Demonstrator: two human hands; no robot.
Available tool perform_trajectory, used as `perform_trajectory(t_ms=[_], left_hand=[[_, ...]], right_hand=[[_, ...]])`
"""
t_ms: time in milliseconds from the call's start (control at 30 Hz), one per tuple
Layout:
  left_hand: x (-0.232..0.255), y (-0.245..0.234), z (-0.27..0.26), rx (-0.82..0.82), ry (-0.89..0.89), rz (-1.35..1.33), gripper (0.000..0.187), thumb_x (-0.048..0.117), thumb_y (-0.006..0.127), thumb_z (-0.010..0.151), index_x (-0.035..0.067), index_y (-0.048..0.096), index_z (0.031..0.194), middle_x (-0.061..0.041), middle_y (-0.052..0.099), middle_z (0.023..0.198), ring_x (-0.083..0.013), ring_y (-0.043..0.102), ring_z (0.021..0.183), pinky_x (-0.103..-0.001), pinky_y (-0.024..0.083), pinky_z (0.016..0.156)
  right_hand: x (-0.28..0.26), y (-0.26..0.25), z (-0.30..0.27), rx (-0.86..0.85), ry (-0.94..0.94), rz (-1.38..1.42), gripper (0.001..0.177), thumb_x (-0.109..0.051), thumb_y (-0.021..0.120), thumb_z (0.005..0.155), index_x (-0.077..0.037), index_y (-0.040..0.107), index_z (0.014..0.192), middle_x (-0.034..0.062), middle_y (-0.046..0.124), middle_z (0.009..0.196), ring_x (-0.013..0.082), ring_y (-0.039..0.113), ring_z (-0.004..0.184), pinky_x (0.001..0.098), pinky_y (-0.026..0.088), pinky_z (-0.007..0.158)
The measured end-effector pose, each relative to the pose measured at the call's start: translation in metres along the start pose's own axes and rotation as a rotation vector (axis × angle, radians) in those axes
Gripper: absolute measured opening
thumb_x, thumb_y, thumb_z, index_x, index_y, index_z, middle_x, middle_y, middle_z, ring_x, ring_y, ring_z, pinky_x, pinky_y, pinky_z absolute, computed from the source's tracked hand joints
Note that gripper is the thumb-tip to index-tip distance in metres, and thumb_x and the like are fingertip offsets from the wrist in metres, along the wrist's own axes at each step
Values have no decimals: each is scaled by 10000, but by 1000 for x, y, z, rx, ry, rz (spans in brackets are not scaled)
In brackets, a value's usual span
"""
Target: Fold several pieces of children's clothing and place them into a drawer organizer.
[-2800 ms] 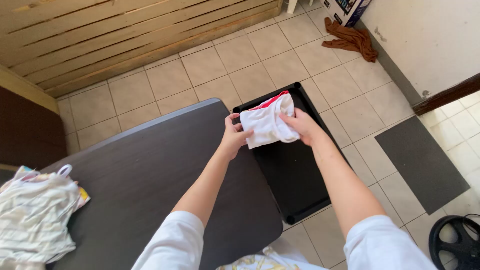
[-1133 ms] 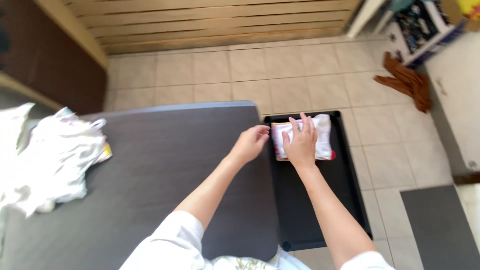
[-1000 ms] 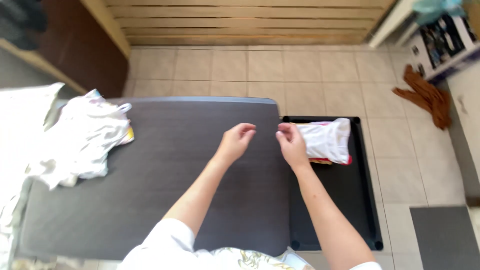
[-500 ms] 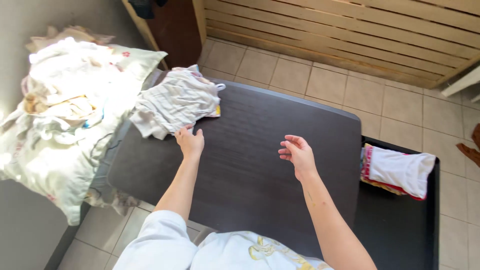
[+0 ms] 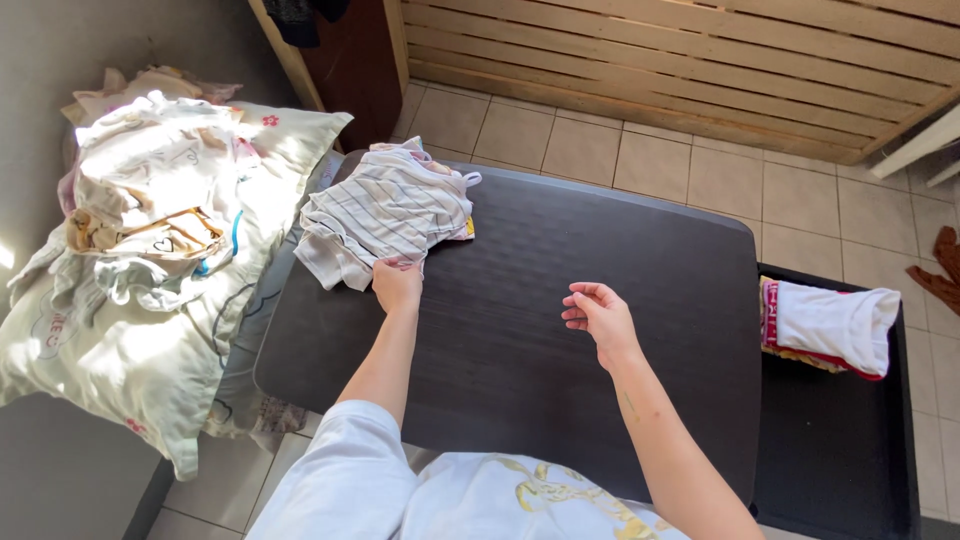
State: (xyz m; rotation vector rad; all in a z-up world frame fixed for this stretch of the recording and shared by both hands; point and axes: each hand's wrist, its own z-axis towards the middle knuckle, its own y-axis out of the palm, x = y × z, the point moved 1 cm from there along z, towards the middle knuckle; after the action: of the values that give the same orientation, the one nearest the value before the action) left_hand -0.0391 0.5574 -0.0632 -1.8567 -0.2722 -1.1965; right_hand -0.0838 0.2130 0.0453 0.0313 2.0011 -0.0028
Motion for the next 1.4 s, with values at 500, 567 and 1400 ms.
perform_trajectory(t_ms=[500,567,1400], left_hand=[[30,-10,-27,61,817,323,293,16,677,625,133,766,878,-136,697,1013,-367,647,954,-487,524,797],[2,-7,-4,-15,778,304,229,17,648,728,104,752,912,-147,695,1026,-362,648,966,-470,516,813],[94,-45,-32,-128,1053,-32,127,-33,606,876,49,659,958,-110,686,941,-328,671,931,-449,499,860]], right_hand=[[-3,41,-10,-141,-46,-164,248,-111,579,990,-34,628,1220,70,714,999,149,686,837,308,563,740],[0,38,-10,-140,-39,-170,244,-107,576,987,-35,635,1213,70,717,997,152,692,836,310,569,740],[-8,62,-12,-205,-133,-172,306,-135,612,971,-48,599,1264,61,712,1027,142,687,881,306,576,767]])
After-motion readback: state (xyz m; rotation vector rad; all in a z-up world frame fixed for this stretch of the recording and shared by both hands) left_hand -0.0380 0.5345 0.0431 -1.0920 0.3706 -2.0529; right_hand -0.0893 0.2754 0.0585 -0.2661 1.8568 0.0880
